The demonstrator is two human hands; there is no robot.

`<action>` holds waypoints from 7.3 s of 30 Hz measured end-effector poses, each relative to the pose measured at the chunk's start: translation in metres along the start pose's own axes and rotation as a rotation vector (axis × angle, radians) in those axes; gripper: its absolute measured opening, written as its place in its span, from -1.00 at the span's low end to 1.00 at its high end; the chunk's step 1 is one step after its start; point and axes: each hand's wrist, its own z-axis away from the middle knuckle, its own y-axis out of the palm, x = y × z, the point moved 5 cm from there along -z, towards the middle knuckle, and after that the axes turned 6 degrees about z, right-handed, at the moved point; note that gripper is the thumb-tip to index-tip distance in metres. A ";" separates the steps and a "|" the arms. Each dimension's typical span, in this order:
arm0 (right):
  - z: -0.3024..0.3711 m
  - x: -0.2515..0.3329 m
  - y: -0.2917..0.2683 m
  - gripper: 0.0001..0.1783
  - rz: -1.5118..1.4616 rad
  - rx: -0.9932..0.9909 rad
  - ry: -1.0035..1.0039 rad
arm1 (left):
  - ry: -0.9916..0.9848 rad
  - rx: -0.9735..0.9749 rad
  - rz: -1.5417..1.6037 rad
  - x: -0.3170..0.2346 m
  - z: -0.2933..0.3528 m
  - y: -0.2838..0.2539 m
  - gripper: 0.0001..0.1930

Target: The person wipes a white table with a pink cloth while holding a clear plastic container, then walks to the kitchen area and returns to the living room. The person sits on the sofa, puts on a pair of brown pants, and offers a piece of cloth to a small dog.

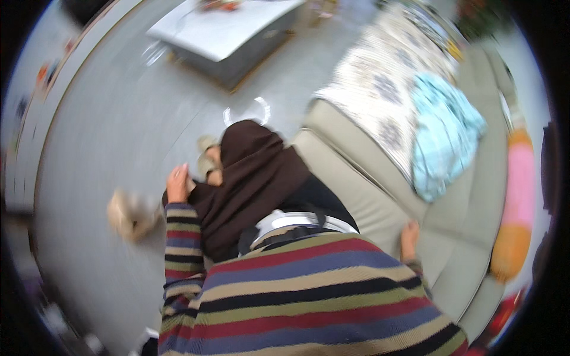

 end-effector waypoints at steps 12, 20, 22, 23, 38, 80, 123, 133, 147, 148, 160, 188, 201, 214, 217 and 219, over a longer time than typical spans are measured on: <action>0.000 -0.008 -0.024 -0.81 0.680 0.232 0.192 | -0.852 0.235 -1.026 0.053 0.327 -0.105 -0.43; -0.127 0.351 -0.006 -0.78 -0.708 0.101 -0.605 | -0.408 -0.065 -0.855 -0.032 0.238 -0.070 -0.60; -0.052 0.502 0.002 -0.55 -0.936 0.401 -0.728 | -0.133 -0.121 -0.495 -0.083 0.177 -0.038 -0.73; -0.020 0.552 0.013 -0.50 -0.968 0.567 -0.804 | -0.013 -0.094 -0.270 -0.100 0.153 -0.021 -0.77; 0.233 0.697 -0.017 -0.73 -1.033 0.809 -1.552 | 0.017 -0.129 0.695 -0.115 0.080 0.044 -0.73; 0.229 0.657 0.086 -0.87 -0.958 1.435 -0.702 | 0.414 -0.473 -0.250 -0.101 0.076 0.076 -0.79; 0.225 0.677 0.068 -0.72 -1.048 1.842 -0.259 | 0.127 -0.559 0.823 -0.093 0.090 0.014 -0.80; 0.253 0.675 0.079 -0.70 -1.050 1.979 -0.270 | 0.109 -0.364 0.987 -0.091 0.091 0.009 -0.88; 0.170 0.714 0.054 -0.88 -0.915 1.261 -0.920 | 0.350 -0.408 0.136 -0.164 0.122 -0.052 -0.94; 0.176 0.717 0.046 -0.86 -0.893 1.279 -0.953 | 0.215 -0.296 0.071 -0.171 0.116 -0.033 -0.93; 0.224 0.730 -0.019 -0.73 -0.731 1.276 -1.459 | 0.252 0.036 0.318 -0.169 0.046 0.031 -0.84; 0.262 0.762 -0.037 -0.88 -0.833 0.702 -1.611 | 0.231 -0.391 -0.176 -0.183 0.062 -0.010 -0.74; 0.291 0.609 0.043 -0.81 -0.332 1.169 -1.579 | -0.157 -0.522 -0.349 -0.041 0.219 0.051 -0.80; 0.287 0.622 0.031 -0.84 -0.453 1.227 -1.550 | 0.024 -0.517 -0.374 -0.062 0.201 0.052 -0.77; 0.289 0.624 0.030 -0.86 -0.537 1.277 -1.494 | 0.042 -0.551 -0.252 -0.062 0.201 0.056 -0.77; 0.292 0.627 0.027 -0.86 -0.550 1.340 -1.469 | 0.044 -0.551 -0.217 -0.063 0.201 0.057 -0.78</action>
